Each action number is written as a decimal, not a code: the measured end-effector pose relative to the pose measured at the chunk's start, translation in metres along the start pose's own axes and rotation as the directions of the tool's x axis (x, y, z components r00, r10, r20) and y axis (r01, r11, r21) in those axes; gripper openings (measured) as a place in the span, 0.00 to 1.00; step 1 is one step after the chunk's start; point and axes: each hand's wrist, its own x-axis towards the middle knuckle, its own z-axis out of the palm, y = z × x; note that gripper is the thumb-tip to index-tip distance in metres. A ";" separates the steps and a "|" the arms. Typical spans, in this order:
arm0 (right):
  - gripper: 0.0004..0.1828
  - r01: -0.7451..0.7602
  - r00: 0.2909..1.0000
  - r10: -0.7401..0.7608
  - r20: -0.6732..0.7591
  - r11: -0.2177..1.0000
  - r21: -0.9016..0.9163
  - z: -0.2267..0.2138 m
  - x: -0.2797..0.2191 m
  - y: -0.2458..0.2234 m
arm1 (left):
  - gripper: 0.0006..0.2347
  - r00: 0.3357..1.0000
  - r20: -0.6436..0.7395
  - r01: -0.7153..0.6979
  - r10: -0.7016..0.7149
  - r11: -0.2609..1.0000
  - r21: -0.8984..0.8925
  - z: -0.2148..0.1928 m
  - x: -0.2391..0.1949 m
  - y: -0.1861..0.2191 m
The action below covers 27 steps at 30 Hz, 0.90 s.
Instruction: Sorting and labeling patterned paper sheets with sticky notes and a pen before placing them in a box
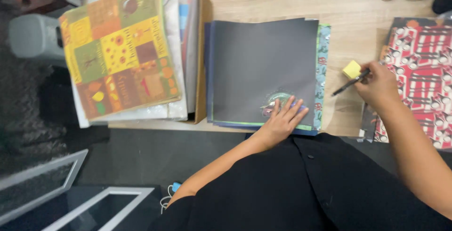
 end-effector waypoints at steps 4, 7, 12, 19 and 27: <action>0.20 0.014 0.999 -0.011 -0.043 0.998 0.064 -0.006 0.029 0.002 | 0.26 0.996 0.089 -0.002 0.010 0.996 -0.088 0.021 -0.006 0.010; 0.23 0.192 0.979 -0.184 -0.092 0.978 0.080 -0.014 0.060 -0.009 | 0.23 1.000 -0.005 0.004 -0.004 1.000 0.012 0.029 -0.003 0.015; 0.20 0.131 0.991 -0.129 0.037 0.989 -0.068 -0.011 0.112 -0.013 | 0.15 0.978 -0.129 -0.145 0.163 0.980 0.134 0.022 0.016 0.020; 0.21 0.026 0.997 -0.024 0.070 0.999 -0.020 -0.020 0.137 -0.019 | 0.19 0.982 -0.049 -0.180 0.181 0.983 0.026 0.009 0.030 0.024; 0.11 -0.005 0.961 0.064 0.269 0.977 -0.213 -0.035 0.094 -0.029 | 0.21 0.941 -0.339 -0.162 -0.002 0.876 -0.454 -0.040 0.024 0.008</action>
